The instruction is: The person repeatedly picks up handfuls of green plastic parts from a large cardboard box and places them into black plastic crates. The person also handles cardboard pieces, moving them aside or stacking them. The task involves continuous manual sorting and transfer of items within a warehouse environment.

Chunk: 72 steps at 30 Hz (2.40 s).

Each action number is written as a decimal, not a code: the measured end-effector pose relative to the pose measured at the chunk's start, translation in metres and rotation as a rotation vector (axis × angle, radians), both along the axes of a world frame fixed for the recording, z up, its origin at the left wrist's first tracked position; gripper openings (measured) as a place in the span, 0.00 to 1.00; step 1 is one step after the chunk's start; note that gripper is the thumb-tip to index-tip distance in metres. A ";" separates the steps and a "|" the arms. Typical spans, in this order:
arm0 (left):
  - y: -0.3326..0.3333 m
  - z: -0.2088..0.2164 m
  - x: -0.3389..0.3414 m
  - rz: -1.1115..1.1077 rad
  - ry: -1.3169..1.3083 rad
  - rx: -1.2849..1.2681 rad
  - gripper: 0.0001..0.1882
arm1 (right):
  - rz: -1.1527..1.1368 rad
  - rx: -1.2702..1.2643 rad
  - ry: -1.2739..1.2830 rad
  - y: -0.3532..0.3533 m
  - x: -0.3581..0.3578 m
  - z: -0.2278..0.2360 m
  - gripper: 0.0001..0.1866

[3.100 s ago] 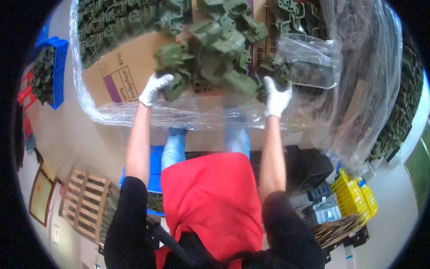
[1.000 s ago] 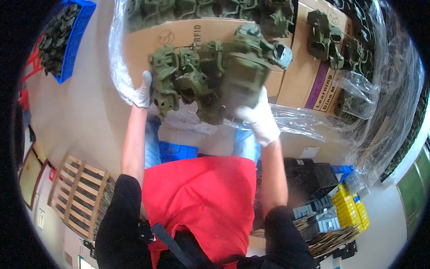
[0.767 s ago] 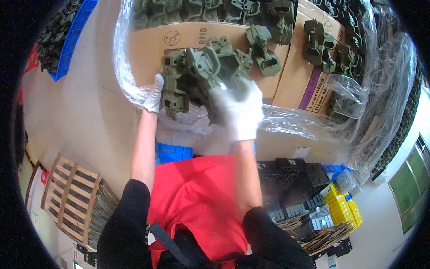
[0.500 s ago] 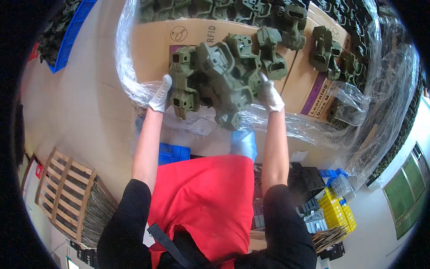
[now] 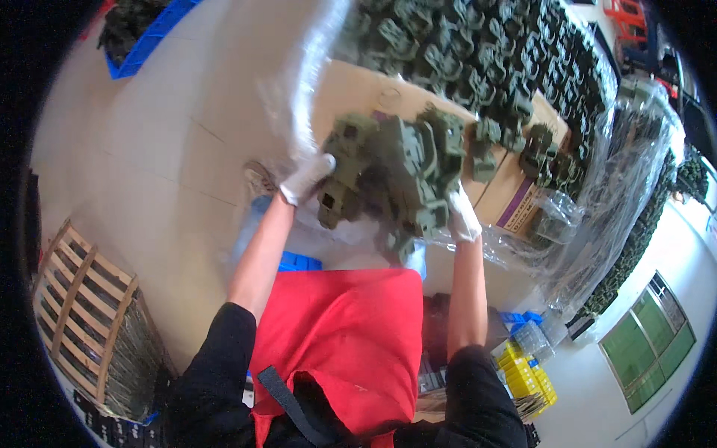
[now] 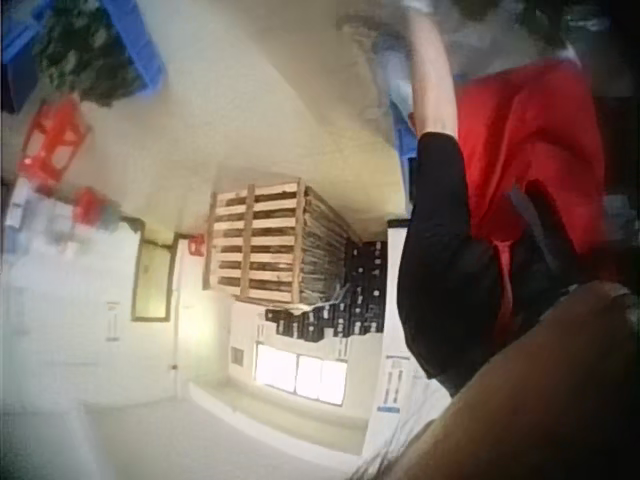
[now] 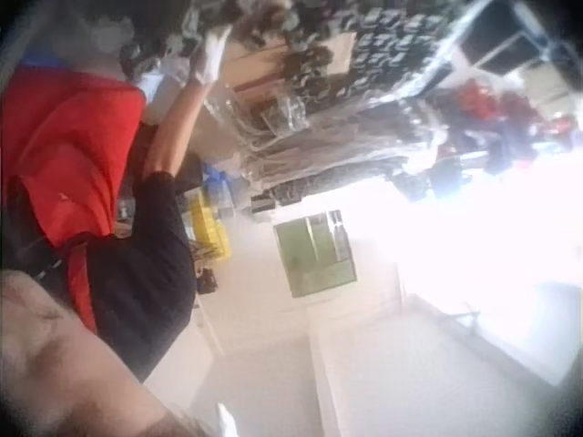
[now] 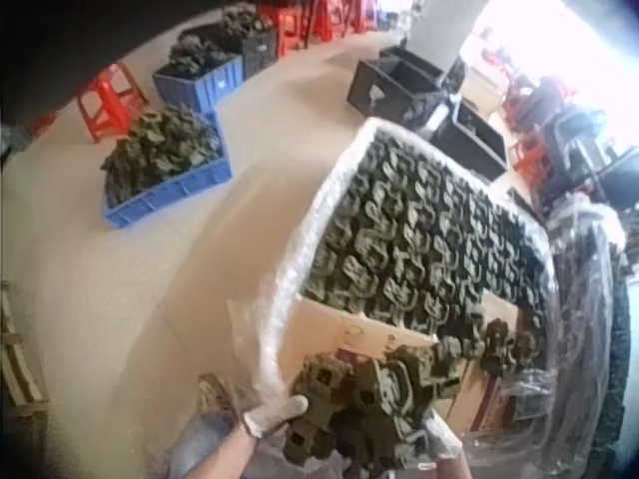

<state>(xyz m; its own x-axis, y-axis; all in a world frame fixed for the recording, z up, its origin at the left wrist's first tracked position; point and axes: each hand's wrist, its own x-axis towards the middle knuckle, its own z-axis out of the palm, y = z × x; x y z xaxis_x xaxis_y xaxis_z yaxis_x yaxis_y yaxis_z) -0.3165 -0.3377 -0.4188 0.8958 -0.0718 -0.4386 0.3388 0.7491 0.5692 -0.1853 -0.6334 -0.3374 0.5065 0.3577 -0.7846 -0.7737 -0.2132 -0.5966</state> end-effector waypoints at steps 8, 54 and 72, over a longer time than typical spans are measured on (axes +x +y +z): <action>0.161 0.199 -0.025 0.088 -0.122 0.068 0.49 | -0.104 -0.024 0.025 0.128 -0.041 0.143 0.24; 0.444 0.288 0.960 -0.998 0.077 0.108 0.39 | -0.978 0.445 -0.078 0.464 0.672 0.211 0.21; 0.181 0.188 1.379 -1.212 0.291 0.085 0.38 | -1.188 0.317 -0.120 0.246 1.050 0.079 0.28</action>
<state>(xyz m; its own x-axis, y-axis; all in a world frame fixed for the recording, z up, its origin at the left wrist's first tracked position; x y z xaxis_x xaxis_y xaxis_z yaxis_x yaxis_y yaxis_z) 1.0625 -0.1570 -0.2311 0.1420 -0.7441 -0.6528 0.9061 -0.1679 0.3884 0.8644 -0.3874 -0.2587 0.7097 -0.2072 -0.6734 -0.3258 0.7509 -0.5744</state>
